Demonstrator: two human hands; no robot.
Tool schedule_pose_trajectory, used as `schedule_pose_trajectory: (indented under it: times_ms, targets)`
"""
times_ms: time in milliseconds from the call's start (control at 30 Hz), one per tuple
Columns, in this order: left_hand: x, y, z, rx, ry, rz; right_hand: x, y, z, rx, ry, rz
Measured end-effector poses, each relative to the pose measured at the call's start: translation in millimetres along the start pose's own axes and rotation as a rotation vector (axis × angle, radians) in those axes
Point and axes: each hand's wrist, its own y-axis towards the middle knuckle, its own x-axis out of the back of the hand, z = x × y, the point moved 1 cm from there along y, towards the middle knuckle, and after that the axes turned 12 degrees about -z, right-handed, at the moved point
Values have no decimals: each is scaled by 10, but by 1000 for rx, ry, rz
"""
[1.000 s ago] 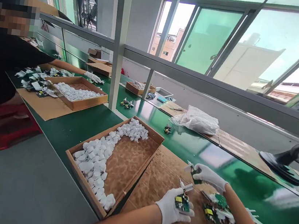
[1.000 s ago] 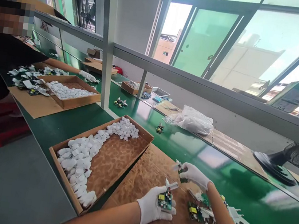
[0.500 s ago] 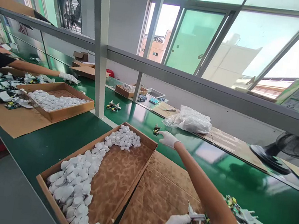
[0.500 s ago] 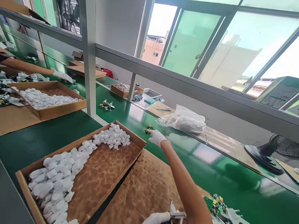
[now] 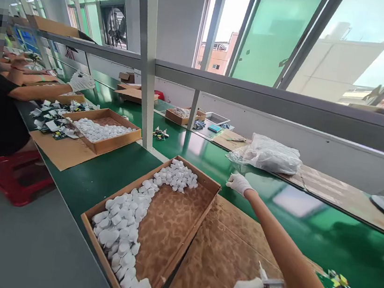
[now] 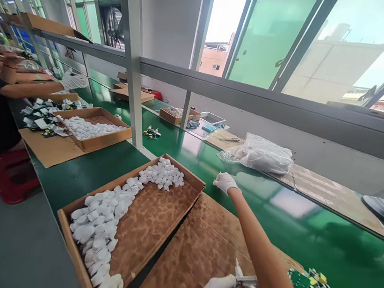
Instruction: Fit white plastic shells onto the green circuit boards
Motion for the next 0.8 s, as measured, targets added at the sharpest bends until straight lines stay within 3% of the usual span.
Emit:
schedule_pose_trajectory:
  times_ms: [133,333,433,533,633,700,800]
  targets:
    - [-27,6,-113,214,-46,-10,104,-832,-476,13,-26,117]
    - [-50,-151,-342,-33,6,-107,56,-2286,-862,-43,-107,169]
    - [-78,-198,-346,-62,7,-113,153,-2672,-894,-69,-107,190]
    - [-61,-188,-323,-19,-20,-116,478,-2646,-684,-95,-129,90]
    - [-37,-146,-303,11,-5,-103,814,-2269,-82,-59,-96,-181]
    - [-65,-133,-285,31,17,-89,870,-1899,506,121,6,-297]
    - [-199,-182,-282,-40,2,-63,664,-1311,1412,480,48,-260]
